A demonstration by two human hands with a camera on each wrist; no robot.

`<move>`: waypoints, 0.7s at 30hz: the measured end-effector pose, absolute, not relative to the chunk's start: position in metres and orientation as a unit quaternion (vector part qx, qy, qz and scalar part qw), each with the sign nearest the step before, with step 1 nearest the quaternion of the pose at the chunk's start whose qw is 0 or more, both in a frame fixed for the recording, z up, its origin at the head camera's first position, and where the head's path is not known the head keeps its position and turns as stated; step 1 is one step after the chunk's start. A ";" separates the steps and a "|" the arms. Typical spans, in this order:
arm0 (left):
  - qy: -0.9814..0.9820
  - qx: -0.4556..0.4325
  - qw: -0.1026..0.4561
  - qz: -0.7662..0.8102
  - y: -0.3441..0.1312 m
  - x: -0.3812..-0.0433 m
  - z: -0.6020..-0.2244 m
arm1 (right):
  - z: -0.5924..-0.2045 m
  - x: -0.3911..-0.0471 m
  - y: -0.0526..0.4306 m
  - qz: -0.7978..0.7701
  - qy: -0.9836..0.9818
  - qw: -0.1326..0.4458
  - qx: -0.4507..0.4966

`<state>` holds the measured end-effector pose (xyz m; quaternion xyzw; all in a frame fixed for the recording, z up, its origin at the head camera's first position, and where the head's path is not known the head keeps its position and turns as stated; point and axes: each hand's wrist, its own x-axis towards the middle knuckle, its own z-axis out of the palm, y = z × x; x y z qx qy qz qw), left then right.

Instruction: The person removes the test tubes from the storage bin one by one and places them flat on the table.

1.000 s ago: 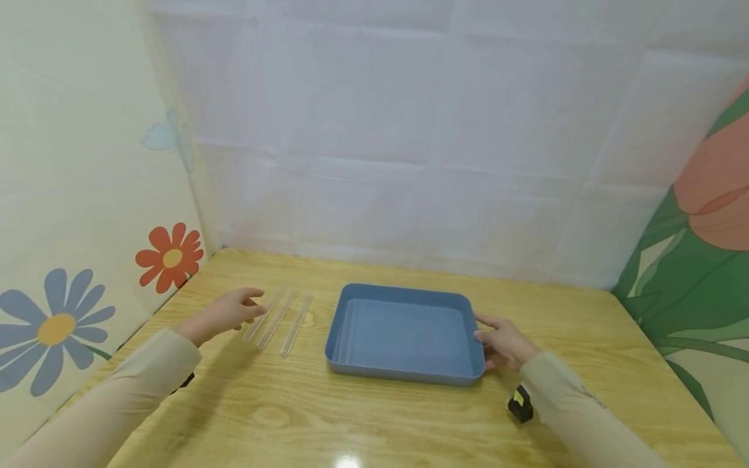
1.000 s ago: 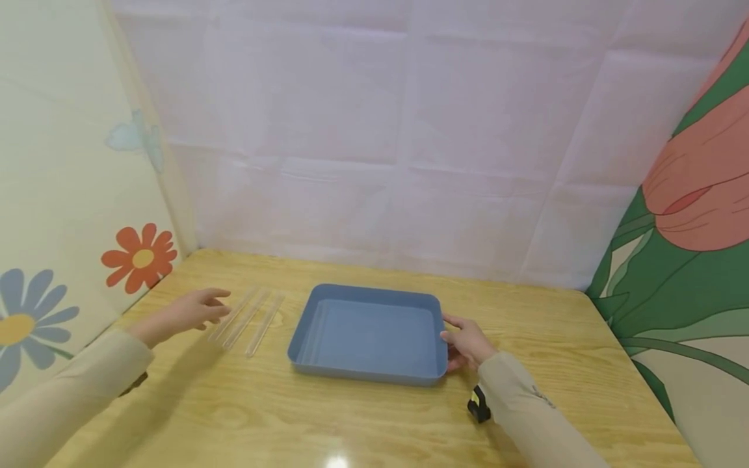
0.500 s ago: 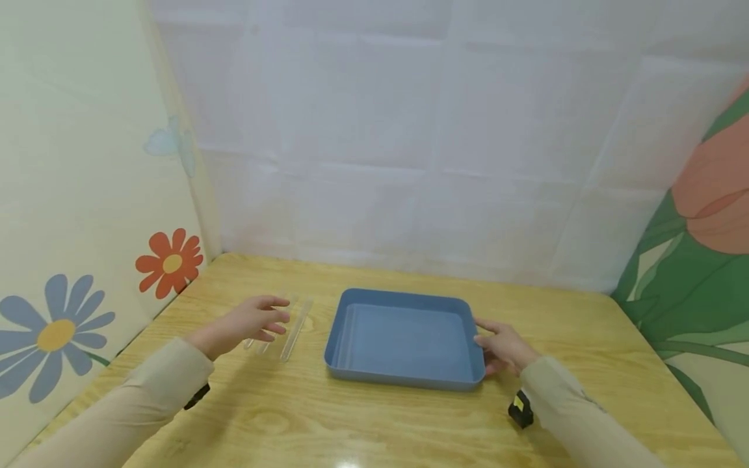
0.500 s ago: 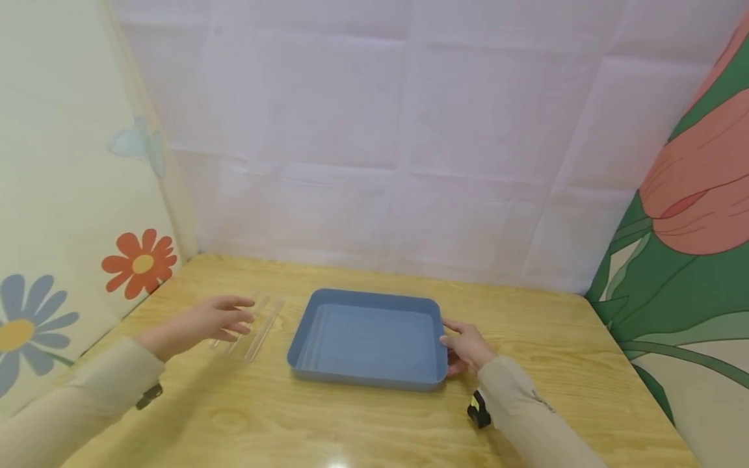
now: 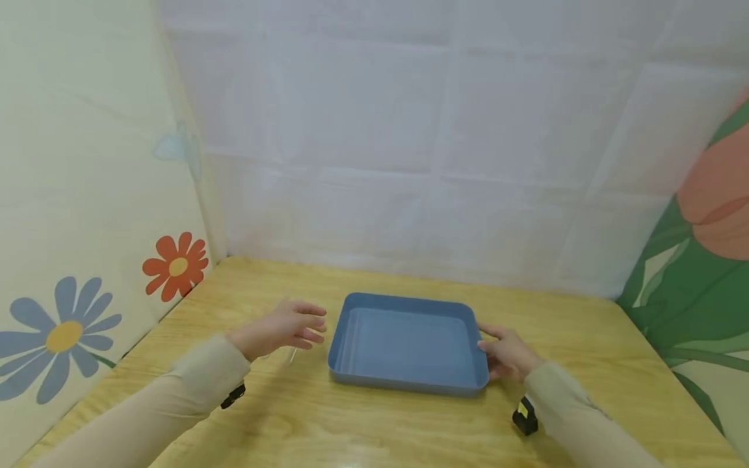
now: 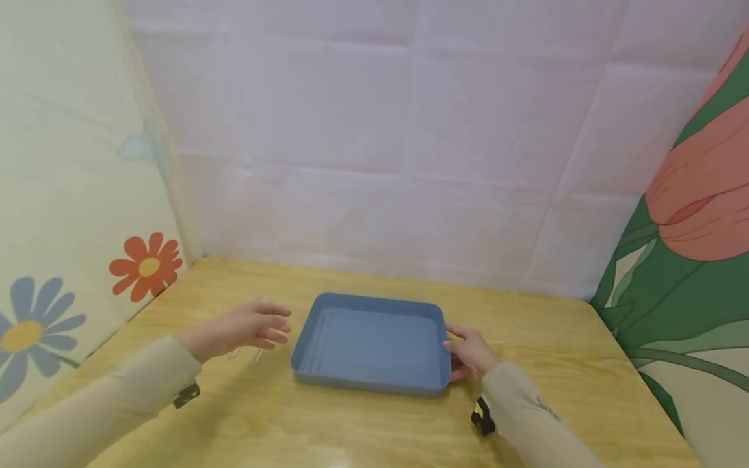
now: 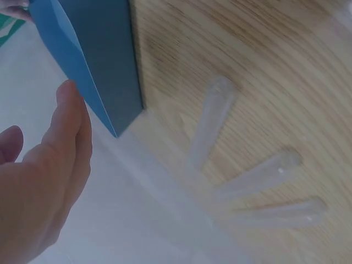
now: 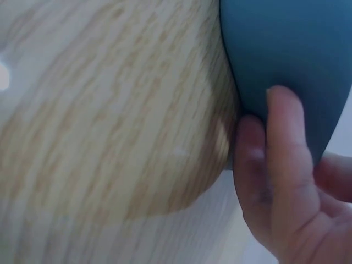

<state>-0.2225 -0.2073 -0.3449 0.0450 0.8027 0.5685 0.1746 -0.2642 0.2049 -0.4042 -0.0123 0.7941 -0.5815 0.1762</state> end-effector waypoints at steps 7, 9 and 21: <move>0.793 0.053 0.192 0.575 -0.185 -0.225 -0.339 | -0.405 -0.265 0.208 -0.589 0.786 0.186 -0.018; 0.793 0.053 0.198 0.574 -0.178 -0.225 -0.338 | -0.405 -0.263 0.208 -0.585 0.790 0.182 -0.013; 0.800 0.039 0.253 0.543 -0.146 -0.231 -0.340 | -0.406 -0.260 0.202 -0.574 0.802 0.165 0.000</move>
